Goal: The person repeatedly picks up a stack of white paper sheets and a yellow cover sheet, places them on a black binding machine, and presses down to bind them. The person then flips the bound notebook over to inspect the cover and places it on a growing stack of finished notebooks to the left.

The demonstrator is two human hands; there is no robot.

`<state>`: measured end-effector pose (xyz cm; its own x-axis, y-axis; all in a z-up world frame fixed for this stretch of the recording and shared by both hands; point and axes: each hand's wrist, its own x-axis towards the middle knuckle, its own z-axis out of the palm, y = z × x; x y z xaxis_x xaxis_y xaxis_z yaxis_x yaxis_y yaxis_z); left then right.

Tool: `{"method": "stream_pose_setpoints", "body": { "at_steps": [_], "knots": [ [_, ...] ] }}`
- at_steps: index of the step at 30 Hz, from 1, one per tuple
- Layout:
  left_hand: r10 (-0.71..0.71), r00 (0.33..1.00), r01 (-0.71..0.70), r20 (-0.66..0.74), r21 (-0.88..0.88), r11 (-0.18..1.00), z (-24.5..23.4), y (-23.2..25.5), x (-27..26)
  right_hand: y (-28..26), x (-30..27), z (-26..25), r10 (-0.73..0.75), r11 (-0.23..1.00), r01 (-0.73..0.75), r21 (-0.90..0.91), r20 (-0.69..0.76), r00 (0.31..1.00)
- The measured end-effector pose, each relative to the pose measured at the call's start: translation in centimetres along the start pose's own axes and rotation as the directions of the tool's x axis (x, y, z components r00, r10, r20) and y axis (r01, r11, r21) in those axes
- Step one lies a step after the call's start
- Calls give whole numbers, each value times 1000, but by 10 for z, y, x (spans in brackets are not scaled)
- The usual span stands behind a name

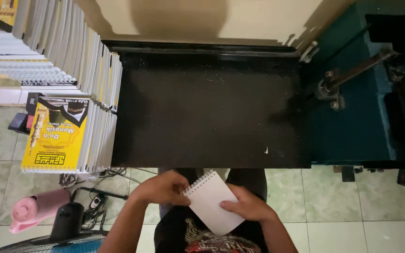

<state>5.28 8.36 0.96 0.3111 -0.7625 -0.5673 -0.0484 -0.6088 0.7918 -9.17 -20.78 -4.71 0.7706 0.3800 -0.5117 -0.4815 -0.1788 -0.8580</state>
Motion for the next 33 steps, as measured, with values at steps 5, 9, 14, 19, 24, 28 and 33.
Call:
{"method": "stream_pose_setpoints", "body": {
  "at_steps": [5, 9, 14, 19, 24, 28, 33],
  "knots": [
    [-134, 989, 115, -69, -227, 967, -6, 36, -5, -7, -4, 0, 128, 988, -115, 101, -128, 984],
    [-233, 941, 135, -246, -358, 924, -2, 33, 7, 19, -9, 1, 107, 980, -68, 185, -210, 972],
    [-245, 838, 3, -487, -445, 896, -10, 47, 28, 23, 15, -5, 123, 913, 98, 395, -497, 859],
    [-143, 748, -233, -648, -458, 858, -29, 72, 29, -64, 49, -56, -84, 942, 256, 216, -586, 806],
    [62, 725, -26, -686, 63, 998, -21, 56, 55, -135, 41, -54, -250, 855, -72, -513, -531, 810],
    [304, 660, 34, -687, 432, 901, -8, 3, 100, -104, 62, -51, -353, 806, -35, -590, -529, 772],
    [487, 510, -34, -709, 549, 835, -27, 4, 111, -53, 115, -66, -723, 568, 51, -821, -469, 507]
  ]
}}
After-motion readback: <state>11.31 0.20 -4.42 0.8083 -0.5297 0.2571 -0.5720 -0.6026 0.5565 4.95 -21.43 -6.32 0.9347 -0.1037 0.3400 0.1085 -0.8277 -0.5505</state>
